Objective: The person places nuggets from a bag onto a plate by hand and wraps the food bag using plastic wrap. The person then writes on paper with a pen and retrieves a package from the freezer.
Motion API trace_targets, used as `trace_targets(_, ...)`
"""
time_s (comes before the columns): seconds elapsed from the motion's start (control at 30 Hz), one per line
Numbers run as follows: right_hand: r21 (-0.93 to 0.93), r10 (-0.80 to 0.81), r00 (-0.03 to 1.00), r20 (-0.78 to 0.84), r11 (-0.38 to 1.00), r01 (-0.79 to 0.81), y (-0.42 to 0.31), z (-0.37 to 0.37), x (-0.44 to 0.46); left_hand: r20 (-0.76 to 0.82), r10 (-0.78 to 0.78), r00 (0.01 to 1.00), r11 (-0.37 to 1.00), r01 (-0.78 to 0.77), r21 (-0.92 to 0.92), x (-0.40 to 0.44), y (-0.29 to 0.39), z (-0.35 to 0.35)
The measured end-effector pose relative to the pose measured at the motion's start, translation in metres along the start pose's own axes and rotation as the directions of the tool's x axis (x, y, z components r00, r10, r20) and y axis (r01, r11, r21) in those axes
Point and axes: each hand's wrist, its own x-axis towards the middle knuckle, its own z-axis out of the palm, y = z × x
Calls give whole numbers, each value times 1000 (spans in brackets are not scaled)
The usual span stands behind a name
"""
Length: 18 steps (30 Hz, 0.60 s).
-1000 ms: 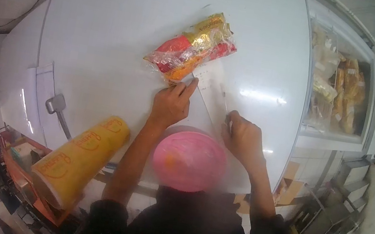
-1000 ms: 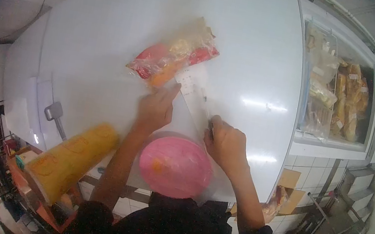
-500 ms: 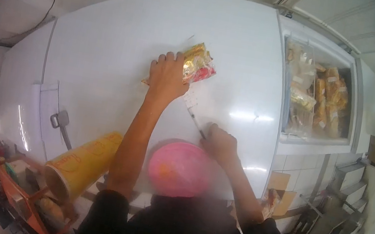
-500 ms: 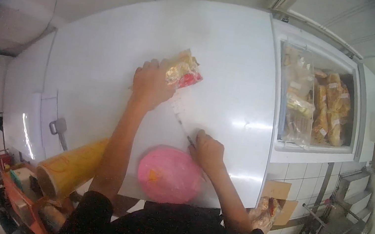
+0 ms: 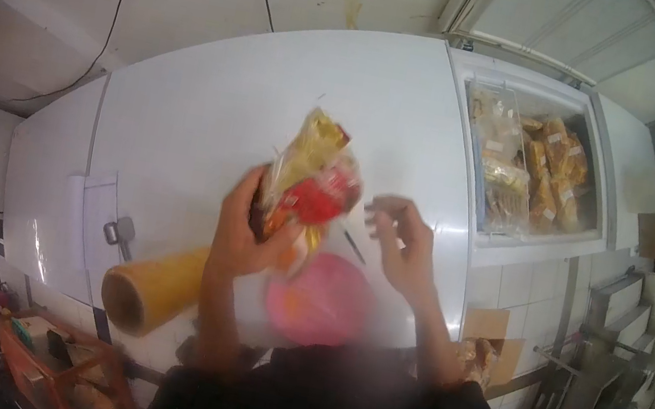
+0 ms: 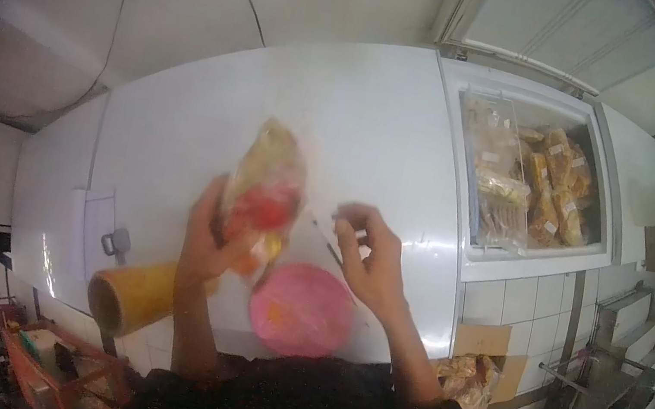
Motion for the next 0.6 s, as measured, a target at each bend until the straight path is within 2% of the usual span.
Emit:
trace_targets(0.03,197,-86,996,-12,976,87,-17,-1,-5,117,-81,990,929,117,-352,-30,-20,0)
trace_targets(0.07,291,-119,991,64,952,96,-36,-5,-13,247,-118,962,724,254,-641,-58,-31,2)
trace_targets(0.1,286,-117,991,72,954,92,-48,-8,-19,242,-122,963,720,254,-646,-79,-31,10)
trace_targets(0.17,149,-291,938,189,952,266,-62,-12,-39,331,-167,929,536,368,-760,-124,-34,26)
trace_targets(0.2,149,-268,942,202,959,241,-65,-16,-53,371,-188,909,419,416,-807,-148,-38,37)
trace_targets(0.3,73,-277,913,299,961,268,-63,-32,-91,468,-211,858,214,508,-834,-203,-38,58)
trace_targets(0.37,-19,-173,929,327,982,189,-58,-44,-113,502,-208,840,144,534,-833,-227,-35,73)
trace_targets(0.47,-33,-96,910,403,992,119,-63,-63,-148,540,-194,819,71,561,-825,-255,-28,99)
trace_targets(0.6,-105,-111,899,425,980,170,-45,-95,-190,612,-156,775,54,626,-778,-288,-13,126)
